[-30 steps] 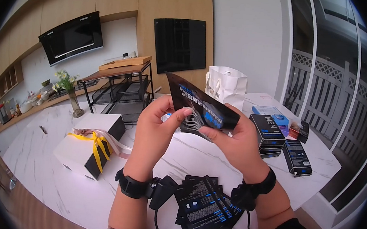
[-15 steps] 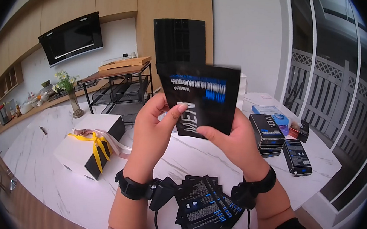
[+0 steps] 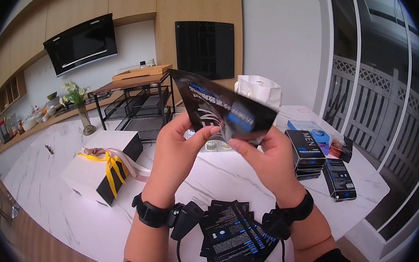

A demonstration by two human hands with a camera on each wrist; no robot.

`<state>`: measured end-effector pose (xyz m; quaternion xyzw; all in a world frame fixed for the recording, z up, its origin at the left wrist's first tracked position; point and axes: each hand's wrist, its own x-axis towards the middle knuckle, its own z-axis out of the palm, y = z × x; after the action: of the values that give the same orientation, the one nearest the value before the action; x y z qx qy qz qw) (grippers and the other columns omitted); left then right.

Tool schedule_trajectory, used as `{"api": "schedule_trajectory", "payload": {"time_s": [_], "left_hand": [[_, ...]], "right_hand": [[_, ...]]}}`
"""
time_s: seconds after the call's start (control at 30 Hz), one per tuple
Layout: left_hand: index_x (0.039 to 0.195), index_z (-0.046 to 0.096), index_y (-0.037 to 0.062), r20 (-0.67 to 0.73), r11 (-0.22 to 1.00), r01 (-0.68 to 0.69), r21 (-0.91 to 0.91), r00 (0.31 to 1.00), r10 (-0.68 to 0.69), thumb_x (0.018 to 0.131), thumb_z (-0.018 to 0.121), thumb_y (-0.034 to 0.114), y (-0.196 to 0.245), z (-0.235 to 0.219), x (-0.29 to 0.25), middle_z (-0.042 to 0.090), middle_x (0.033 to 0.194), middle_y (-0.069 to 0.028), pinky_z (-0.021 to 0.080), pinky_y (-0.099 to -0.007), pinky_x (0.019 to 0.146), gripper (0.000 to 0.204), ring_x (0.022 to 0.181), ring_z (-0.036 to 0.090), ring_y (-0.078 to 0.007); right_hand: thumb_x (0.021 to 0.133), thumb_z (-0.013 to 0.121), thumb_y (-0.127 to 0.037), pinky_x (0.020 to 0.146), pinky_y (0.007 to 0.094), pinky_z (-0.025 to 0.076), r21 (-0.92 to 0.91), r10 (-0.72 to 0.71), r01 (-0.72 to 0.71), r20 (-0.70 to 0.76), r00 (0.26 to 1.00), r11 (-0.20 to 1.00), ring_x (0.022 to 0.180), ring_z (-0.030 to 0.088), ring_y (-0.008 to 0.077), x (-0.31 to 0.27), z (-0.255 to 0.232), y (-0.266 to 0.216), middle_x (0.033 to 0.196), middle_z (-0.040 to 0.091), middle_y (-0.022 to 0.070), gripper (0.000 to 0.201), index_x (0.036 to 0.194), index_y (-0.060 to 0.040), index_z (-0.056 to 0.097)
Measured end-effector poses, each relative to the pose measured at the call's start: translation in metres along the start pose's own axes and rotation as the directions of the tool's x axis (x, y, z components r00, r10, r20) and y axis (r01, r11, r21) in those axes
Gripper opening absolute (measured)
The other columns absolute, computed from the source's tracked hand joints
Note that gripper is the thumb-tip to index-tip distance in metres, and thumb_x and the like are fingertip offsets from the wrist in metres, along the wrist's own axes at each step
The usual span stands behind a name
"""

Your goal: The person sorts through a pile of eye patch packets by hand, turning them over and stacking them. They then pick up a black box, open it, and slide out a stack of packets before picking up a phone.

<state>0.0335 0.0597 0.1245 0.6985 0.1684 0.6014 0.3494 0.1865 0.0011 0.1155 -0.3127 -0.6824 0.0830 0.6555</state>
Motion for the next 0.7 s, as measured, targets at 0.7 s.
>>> {"api": "schedule_trajectory", "payload": {"time_s": [0.7], "left_hand": [[0.093, 0.062, 0.0019, 0.084, 0.994, 0.082, -0.076, 0.994, -0.075, 0.076, 0.068, 0.010, 0.006, 0.004, -0.002, 0.062, 0.080, 0.0002, 0.043, -0.0197, 0.066, 0.020, 0.073, 0.053, -0.0054]], "right_hand": [[0.083, 0.060, -0.009, 0.072, 0.0200, 0.044, 0.324, 0.109, -0.076, -0.085, 0.990, 0.943, 0.081, 0.054, 0.0068, 0.005, -0.003, -0.006, 0.091, 0.060, 0.0024, 0.022, 0.102, 0.0012, 0.055]]}}
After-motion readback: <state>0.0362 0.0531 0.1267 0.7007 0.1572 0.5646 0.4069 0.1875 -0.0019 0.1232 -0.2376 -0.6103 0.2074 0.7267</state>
